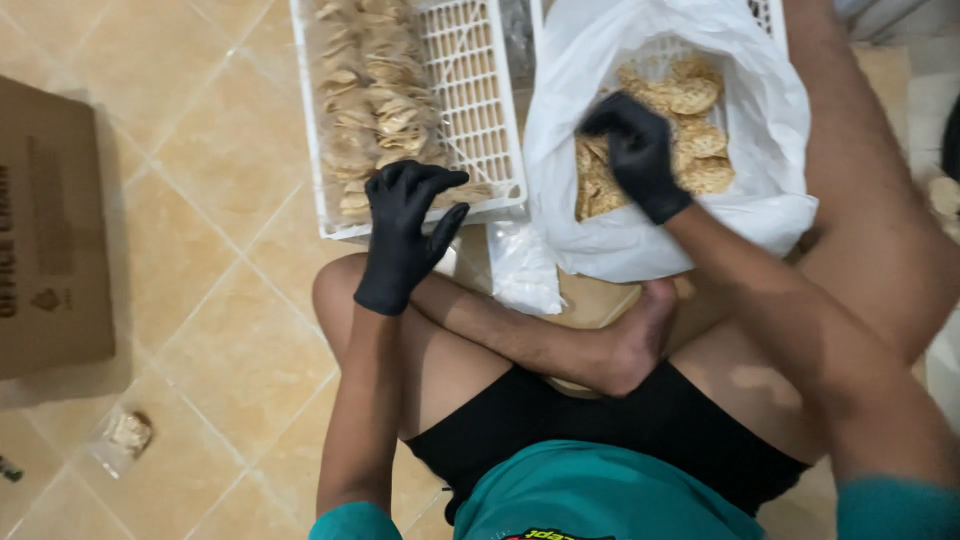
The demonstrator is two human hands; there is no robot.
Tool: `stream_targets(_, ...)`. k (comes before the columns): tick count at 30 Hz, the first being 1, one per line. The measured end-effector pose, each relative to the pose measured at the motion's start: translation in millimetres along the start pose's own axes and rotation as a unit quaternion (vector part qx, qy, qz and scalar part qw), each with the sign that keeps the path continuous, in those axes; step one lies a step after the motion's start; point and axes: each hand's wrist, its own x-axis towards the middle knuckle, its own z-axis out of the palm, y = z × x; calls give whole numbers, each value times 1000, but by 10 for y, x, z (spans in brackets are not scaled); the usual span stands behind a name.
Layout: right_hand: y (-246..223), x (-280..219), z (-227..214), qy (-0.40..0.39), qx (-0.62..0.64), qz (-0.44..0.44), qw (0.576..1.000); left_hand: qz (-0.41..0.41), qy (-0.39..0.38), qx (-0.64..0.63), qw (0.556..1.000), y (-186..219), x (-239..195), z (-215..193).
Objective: The person sits on the floor and packs round, flat snacks from a large white bag into small clear plastic bags. They place the filled bags into a white plastic crate. The person wears black gloves and handles the snacks by hand.
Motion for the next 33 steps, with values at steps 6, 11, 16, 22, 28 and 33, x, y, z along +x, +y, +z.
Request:
stream_targets(6,270,-310,-802,-118,-163,147,968,24,42,-146,988,398,326,319)
stream_targets(11,-538,-932,-20,-152,35,122,980,-19,78,-171,982,221,256,851)
stream_targets(16,-662,-1432,710,-278,-35,27,960,-10,89,-165,982,367,23,819)
stream_targets(22,-772,-1454,869,-390,-259,-72,881,-49,90,-181,978,446,-322,615)
stream_targets(28,-542,-1613,1164,-375,-192,69,904,-63,85,-186,977,431,-490,601)
stream_targets(33,-272,-1826,1286,-367,-188,125,902,-76,79,-189,976,436,-511,626)
